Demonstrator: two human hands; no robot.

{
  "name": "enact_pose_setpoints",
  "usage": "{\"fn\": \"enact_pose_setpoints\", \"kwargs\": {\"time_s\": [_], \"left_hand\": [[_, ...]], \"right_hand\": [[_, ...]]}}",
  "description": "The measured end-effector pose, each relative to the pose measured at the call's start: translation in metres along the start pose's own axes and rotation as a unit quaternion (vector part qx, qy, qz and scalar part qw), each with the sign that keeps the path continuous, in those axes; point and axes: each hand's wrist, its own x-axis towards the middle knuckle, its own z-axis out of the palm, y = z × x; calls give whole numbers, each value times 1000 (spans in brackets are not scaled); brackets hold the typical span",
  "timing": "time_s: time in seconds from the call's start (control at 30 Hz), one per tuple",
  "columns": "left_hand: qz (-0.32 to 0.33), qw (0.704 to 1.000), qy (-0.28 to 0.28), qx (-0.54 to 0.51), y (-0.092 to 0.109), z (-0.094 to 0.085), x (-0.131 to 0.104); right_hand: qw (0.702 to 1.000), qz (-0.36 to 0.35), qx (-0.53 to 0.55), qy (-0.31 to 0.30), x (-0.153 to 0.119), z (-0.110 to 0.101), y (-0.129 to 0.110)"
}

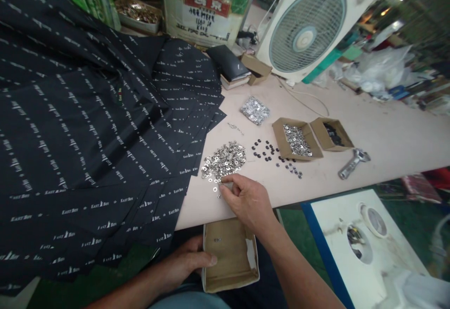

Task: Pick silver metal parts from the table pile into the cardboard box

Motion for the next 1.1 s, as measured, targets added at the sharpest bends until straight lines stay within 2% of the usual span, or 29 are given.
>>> {"fn": "enact_pose_setpoints", "kwargs": {"time_s": [0.13,0.37,0.5,0.73,0.97,1.1], "left_hand": [[2,1000,-7,-9,1,0,0],[-10,1000,2,-8,2,1,1],[-8,1000,1,-1,5,3,0],[-7,1000,-1,11,5,1,0],[-29,999,22,25,4,0,0],[-20,1000,8,20,6,2,1]], "right_hand": [[1000,-15,6,-12,-2,-3,2],[995,35,85,-32,-10,-15,11],[999,37,38,-2,-11,-22,14],[998,35,18,51,-11,-26,31],[999,29,23,18,-11,-20,32],[999,35,22,0,-7,-24,30]]}}
